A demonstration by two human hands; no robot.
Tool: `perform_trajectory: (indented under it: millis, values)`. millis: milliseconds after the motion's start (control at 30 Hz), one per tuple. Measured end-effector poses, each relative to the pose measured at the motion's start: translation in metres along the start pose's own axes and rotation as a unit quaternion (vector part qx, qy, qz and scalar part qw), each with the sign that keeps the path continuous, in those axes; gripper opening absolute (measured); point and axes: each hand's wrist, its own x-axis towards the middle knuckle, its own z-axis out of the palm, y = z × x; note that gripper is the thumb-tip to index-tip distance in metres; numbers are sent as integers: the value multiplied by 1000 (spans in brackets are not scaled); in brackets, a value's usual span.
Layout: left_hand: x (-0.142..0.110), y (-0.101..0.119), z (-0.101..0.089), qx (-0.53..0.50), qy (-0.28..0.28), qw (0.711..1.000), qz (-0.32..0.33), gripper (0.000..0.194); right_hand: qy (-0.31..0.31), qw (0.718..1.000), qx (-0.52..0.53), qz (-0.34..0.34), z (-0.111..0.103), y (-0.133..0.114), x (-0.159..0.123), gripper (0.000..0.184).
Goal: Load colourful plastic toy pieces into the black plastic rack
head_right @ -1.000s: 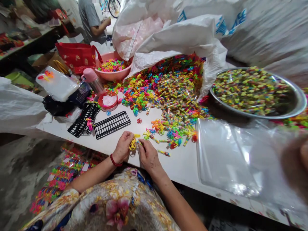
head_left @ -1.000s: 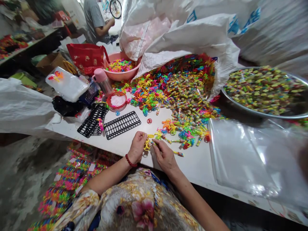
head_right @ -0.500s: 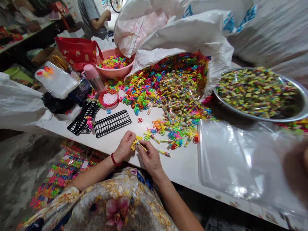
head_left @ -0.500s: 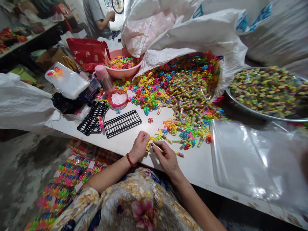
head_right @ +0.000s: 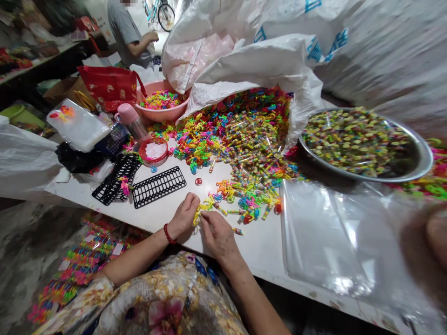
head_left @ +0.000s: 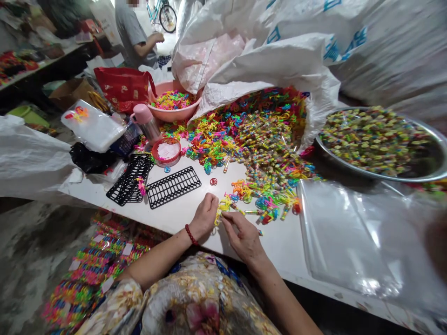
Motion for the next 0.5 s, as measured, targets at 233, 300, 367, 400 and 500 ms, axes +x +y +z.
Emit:
perform_trajectory:
  millis: [233, 300, 367, 400, 500]
  values:
    - [101, 17, -18, 105, 151, 983, -26, 11, 29, 965, -260, -33, -19, 44, 69, 23]
    - [126, 19, -19, 91, 158, 982, -45, 19, -27, 955, -294, -1, -10, 54, 102, 24]
    - [141, 20, -18, 65, 159, 983, -66, 28, -78, 939, -328, 62, 2, 63, 131, 24]
    - [145, 19, -17, 48, 158, 983, -75, 32, -94, 933, -337, 90, 8, 66, 143, 23]
    - [142, 16, -17, -18, 152, 983, -99, 48, -107, 926, -339, 127, 19, 75, 162, 31]
